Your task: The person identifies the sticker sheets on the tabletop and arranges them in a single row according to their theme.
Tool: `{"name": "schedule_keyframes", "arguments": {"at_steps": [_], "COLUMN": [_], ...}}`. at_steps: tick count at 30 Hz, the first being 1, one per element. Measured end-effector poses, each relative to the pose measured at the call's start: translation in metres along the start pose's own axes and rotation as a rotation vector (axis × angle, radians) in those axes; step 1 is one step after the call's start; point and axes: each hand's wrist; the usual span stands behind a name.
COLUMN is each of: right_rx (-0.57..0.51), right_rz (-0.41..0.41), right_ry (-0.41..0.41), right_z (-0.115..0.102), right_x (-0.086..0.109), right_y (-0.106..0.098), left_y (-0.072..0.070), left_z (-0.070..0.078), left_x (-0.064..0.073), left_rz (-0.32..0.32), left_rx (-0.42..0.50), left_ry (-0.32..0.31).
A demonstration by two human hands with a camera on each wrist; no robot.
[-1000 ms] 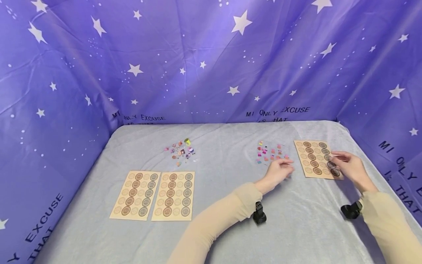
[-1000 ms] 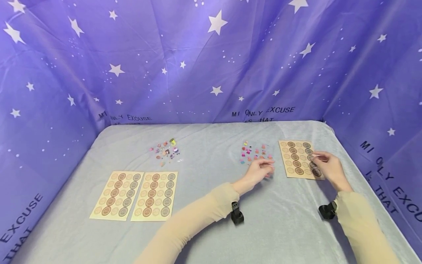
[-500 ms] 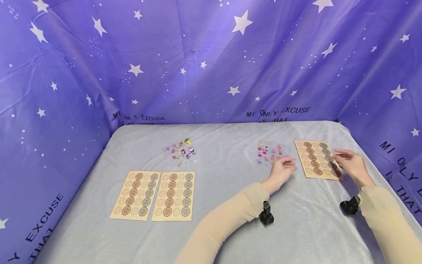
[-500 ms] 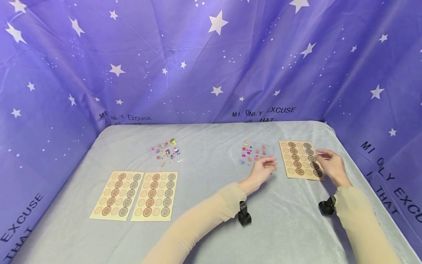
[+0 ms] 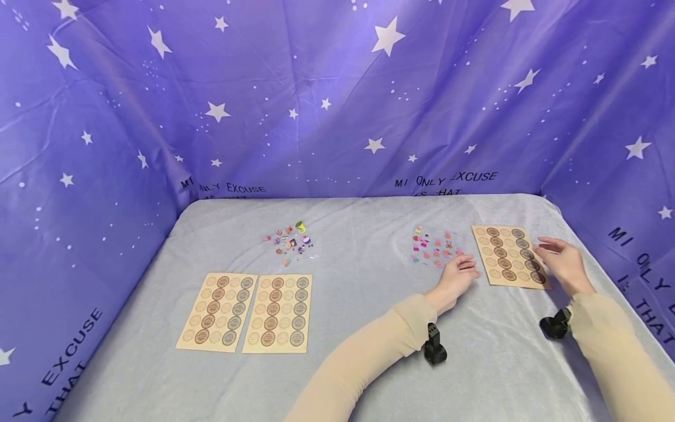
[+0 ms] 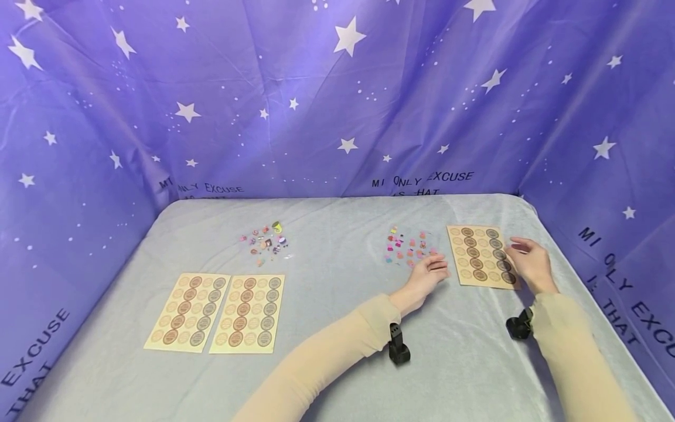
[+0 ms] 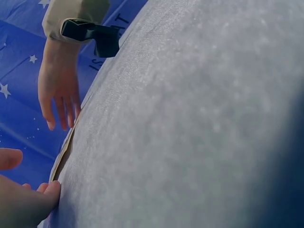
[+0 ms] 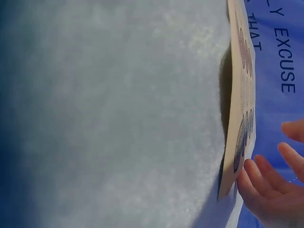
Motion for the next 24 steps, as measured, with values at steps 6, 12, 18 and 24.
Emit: {"name": "schedule_keyframes", "arguments": {"at_steps": [6,12,18,24], "right_rx": [0.027,0.077,0.110,0.117], "right_rz": [-0.006,-0.034,-0.047,-0.032], "right_ry": [0.024,0.039,0.041,0.046], "right_z": [-0.002,-0.004,-0.004,-0.004], "right_x": [-0.004,-0.007,-0.009,-0.010], "right_y": [0.002,0.003,0.004,0.005], "left_y": [0.004,0.008,0.015,0.022], "left_z": [-0.003,-0.004,-0.004,-0.003], "left_x": [-0.002,-0.005,-0.007,-0.006], "left_rz": [-0.031,-0.064,-0.072,0.000], "left_rx": [0.042,0.032,0.044,0.010], "left_ry": [-0.041,-0.092,-0.102,-0.100]}}
Point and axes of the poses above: each hand's wrist, its own x-axis away from the middle knuckle, its own y-axis out of the palm, z = x × y, and after that the axes turned 2 degrees about -y, right-handed
